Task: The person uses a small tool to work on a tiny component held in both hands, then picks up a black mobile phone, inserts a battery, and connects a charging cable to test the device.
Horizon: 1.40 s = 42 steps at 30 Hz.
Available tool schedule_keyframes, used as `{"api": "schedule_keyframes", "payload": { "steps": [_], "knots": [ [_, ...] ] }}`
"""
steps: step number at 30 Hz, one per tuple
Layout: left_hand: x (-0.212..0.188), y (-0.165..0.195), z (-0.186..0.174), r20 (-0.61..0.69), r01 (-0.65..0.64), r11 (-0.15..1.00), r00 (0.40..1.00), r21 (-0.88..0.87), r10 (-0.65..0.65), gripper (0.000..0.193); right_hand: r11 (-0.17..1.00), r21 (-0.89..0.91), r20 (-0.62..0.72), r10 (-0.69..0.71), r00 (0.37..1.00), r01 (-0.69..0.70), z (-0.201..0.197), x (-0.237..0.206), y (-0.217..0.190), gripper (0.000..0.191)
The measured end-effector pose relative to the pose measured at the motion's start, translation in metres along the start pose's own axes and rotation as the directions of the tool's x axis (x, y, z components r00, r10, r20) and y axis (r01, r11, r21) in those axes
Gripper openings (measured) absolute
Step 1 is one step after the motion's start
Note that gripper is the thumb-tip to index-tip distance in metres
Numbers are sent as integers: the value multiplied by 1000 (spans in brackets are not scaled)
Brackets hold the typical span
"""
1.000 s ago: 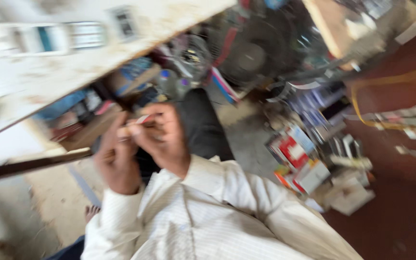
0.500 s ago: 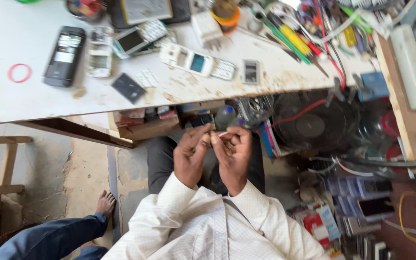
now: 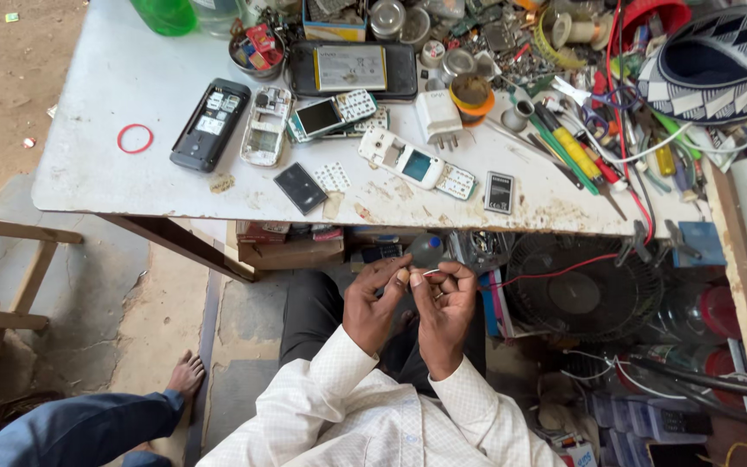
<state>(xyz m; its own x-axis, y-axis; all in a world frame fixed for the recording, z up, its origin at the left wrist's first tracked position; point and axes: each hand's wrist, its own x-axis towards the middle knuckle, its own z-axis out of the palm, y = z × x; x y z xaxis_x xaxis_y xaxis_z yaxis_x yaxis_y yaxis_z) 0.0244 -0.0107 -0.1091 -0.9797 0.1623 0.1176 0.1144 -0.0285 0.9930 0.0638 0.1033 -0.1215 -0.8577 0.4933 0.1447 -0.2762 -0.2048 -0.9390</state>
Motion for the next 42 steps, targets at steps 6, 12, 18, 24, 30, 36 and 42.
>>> {"api": "schedule_keyframes", "payload": {
  "steps": [6,12,18,24,30,36,42],
  "knots": [
    [8,0,-2,15,11,1000,1000,7,-11,30,1000,-2,-12,6,1000,-6,3,7,5,39],
    [11,-6,-3,16,7,1000,1000,-9,-7,31,1000,13,-10,3,1000,-3,4,11,10,39],
    [15,-13,-2,22,14,999,1000,-49,-13,30,1000,19,-8,8,1000,-8,5,15,10,38],
    [17,-17,-1,23,2,999,1000,-51,-1,31,1000,15,-11,10,1000,-10,5,17,13,38],
    [20,-17,-3,20,23,999,1000,-40,-22,28,1000,6,8,15,1000,-15,7,18,11,37],
    [19,-16,-3,16,14,998,1000,-56,-13,28,1000,-20,6,11,1000,-11,9,18,9,36],
    [17,-15,-1,15,19,996,1000,-82,-18,28,1000,-7,5,4,1000,-4,8,16,8,37]
  ]
}}
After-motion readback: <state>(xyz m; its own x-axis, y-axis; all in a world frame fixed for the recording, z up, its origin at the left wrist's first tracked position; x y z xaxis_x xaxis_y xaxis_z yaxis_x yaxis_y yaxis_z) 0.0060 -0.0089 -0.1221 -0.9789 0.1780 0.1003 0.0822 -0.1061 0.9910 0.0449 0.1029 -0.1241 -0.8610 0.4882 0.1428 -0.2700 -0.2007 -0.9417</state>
